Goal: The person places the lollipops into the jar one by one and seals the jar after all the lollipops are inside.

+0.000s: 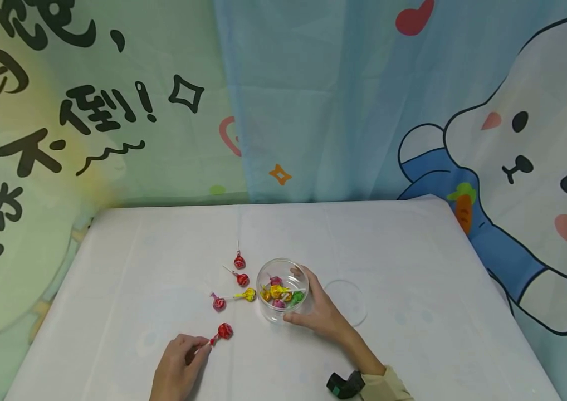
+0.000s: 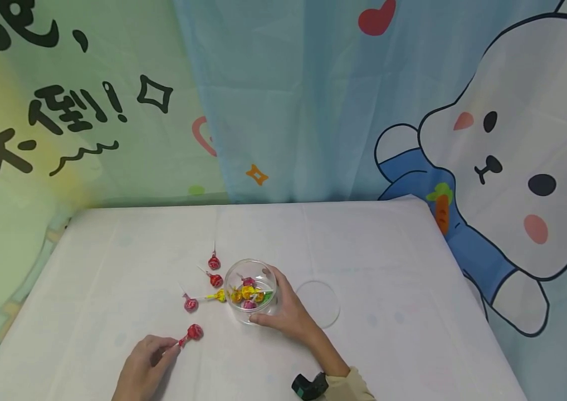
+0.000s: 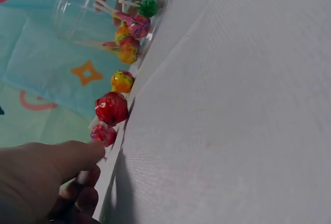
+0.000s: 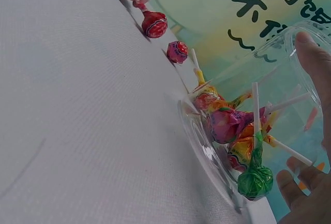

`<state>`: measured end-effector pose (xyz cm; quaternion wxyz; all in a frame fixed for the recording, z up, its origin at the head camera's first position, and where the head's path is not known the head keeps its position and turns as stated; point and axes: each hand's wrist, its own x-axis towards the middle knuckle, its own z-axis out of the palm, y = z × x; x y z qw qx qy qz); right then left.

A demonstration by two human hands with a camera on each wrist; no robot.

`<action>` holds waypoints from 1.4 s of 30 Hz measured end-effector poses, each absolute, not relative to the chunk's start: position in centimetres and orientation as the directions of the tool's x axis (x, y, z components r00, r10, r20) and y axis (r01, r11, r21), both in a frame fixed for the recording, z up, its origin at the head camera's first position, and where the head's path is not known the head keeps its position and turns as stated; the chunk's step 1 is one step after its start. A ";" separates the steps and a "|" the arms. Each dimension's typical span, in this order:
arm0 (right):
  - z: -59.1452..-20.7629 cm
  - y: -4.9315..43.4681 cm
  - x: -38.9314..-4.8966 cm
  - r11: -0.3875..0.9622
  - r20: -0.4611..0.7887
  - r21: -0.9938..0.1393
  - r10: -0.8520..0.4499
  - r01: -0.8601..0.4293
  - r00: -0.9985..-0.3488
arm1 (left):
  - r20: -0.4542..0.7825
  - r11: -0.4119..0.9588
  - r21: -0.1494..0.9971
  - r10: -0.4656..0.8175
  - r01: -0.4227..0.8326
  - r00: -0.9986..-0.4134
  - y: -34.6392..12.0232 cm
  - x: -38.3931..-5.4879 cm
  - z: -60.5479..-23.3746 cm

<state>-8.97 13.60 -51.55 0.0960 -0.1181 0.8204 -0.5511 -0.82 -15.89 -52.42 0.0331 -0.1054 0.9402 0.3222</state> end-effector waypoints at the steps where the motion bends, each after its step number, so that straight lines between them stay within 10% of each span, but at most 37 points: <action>1: -51.6 13.6 -9.0 0.364 -0.022 -0.927 -0.302 -0.094 -0.953 | -0.100 0.762 0.613 -0.186 -0.208 -0.977 -15.9 -0.8 -52.4; 16: -51.7 13.7 -9.0 0.369 -0.043 -0.926 -0.297 -0.073 -0.954 | 0.017 0.550 0.803 -0.404 -0.229 -0.915 -15.8 -0.4 -51.0; 42: -51.6 13.8 -9.0 0.382 -0.056 -0.922 -0.290 -0.062 -0.955 | -0.091 0.347 0.905 -0.405 -0.245 -0.910 -16.2 0.0 -47.8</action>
